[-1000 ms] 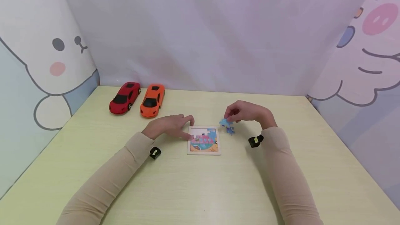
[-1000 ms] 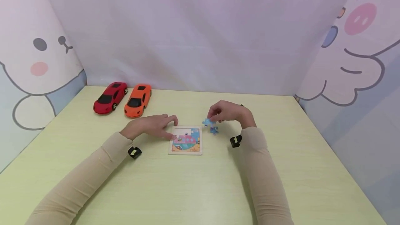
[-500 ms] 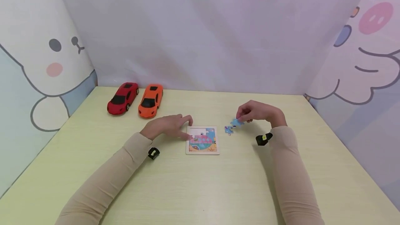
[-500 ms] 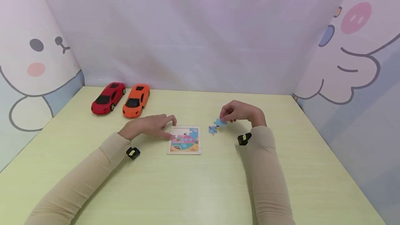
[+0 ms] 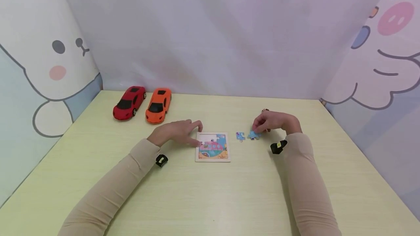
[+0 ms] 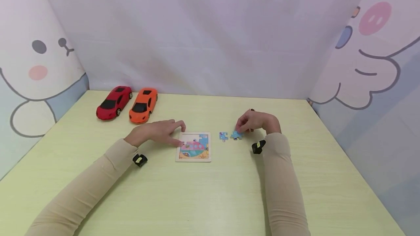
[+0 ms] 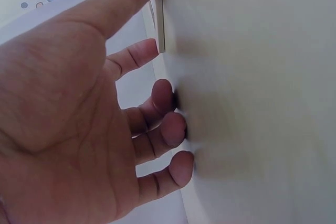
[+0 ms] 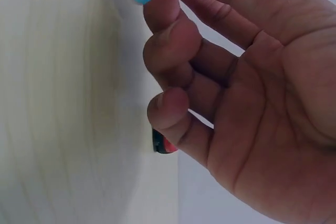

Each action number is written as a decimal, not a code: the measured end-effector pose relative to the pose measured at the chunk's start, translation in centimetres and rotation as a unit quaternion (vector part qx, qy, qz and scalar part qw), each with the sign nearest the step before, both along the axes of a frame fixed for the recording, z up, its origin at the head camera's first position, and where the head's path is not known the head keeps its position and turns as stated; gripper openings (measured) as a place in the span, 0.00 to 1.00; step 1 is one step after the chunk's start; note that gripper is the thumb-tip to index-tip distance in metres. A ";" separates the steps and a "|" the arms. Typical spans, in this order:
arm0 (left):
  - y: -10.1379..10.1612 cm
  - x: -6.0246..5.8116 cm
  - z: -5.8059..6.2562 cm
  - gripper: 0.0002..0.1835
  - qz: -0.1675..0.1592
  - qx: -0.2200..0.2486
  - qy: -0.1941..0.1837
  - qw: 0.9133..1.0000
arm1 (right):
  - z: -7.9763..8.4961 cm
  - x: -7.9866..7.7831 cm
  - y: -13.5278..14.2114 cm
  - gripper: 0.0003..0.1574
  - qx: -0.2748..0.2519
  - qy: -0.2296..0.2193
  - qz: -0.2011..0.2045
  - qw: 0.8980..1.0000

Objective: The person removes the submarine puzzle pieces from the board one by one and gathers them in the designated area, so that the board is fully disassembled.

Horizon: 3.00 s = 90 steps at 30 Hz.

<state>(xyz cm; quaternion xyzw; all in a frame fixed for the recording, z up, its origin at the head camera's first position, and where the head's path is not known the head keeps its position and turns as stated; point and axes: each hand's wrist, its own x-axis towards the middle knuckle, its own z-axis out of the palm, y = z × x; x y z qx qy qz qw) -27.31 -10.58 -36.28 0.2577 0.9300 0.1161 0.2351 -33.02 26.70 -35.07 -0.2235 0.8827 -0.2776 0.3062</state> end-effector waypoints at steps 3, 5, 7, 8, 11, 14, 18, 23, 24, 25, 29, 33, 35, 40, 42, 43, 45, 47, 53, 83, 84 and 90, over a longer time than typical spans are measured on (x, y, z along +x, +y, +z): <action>0.0 0.0 0.0 0.27 0.000 -0.002 0.000 1.000 | -0.3 -0.1 0.3 0.06 -0.007 -0.005 0.002 1.000; 0.0 -0.1 0.0 0.27 -0.002 -0.001 0.002 1.000 | -0.5 -0.2 0.6 0.07 -0.015 -0.011 0.004 1.000; 0.0 -0.1 -0.1 0.27 -0.003 -0.001 0.003 1.000 | -0.7 -0.3 0.9 0.08 -0.019 -0.015 0.006 1.000; -0.1 -0.1 -0.1 0.27 -0.005 -0.001 0.004 1.000 | -0.8 -0.3 1.0 0.08 -0.019 -0.016 0.006 1.000; 0.0 -0.1 -0.2 0.27 -0.005 -0.001 0.005 1.000 | -1.0 -0.5 1.3 0.07 -0.017 -0.015 0.006 1.000; -0.1 -0.1 -0.2 0.27 -0.003 -0.003 0.005 1.000 | -1.1 -0.6 1.4 0.06 -0.019 -0.013 0.007 1.000; -0.1 -0.2 -0.2 0.27 -0.002 -0.003 0.004 1.000 | -1.0 -0.6 1.3 0.07 -0.024 -0.012 0.008 1.000; -0.2 -0.3 -0.4 0.27 -0.006 0.001 0.006 1.000 | -0.9 -0.6 1.3 0.09 -0.025 -0.011 0.010 1.000; -0.2 -0.3 -0.4 0.27 -0.006 0.002 0.006 1.000 | -1.0 -0.6 1.3 0.09 -0.024 -0.010 0.009 1.000; -0.2 -0.3 -0.5 0.27 -0.007 0.003 0.006 1.000 | -1.0 -0.6 1.3 0.09 -0.025 -0.009 0.010 1.000; -0.3 -0.3 -0.5 0.27 -0.009 0.004 0.008 1.000 | -1.0 -0.6 1.2 0.09 -0.022 -0.011 0.001 1.000; -0.3 -0.4 -0.6 0.27 -0.009 0.005 0.008 1.000 | -0.8 -0.4 0.9 0.09 -0.029 -0.018 -0.007 0.999; -0.3 -0.5 -0.6 0.28 -0.008 0.004 0.007 1.000 | -0.6 -0.4 0.8 0.09 -0.031 -0.012 -0.007 0.999; -0.3 -0.5 -0.5 0.27 -0.006 0.002 0.007 1.000 | -0.1 -0.3 0.4 0.07 -0.024 0.016 -0.006 1.000; -0.4 -0.5 -0.4 0.27 -0.004 0.002 0.007 1.000 | 0.1 -0.3 0.2 0.08 -0.030 0.017 -0.005 0.999; -0.4 -0.5 -0.4 0.28 -0.004 0.000 0.007 1.000 | 0.2 -0.3 0.0 0.09 -0.035 0.017 -0.001 0.999; -0.6 -0.6 -0.3 0.28 -0.006 0.000 0.008 1.000 | 0.4 -0.3 -0.4 0.11 -0.044 0.020 0.005 0.999; -0.7 -0.6 -0.2 0.28 -0.009 0.002 0.010 1.000 | 0.5 -0.3 -0.7 0.12 -0.047 0.024 0.010 0.999; -0.8 -0.6 -0.1 0.28 -0.015 0.008 0.009 1.000 | 1.1 -0.1 -1.8 0.14 -0.042 0.039 0.023 0.998; -0.1 -0.3 -0.7 0.27 0.002 0.007 -0.009 1.000 | 0.8 2.2 -10.2 0.15 0.026 0.053 0.143 0.988; -0.1 -0.4 -0.7 0.27 0.003 0.007 -0.008 1.000 | 0.8 2.3 -10.4 0.15 0.031 0.057 0.143 0.988; -0.1 -0.2 -0.5 0.27 0.001 0.006 -0.005 1.000 | 0.6 2.2 -10.8 0.13 0.036 0.080 0.142 0.986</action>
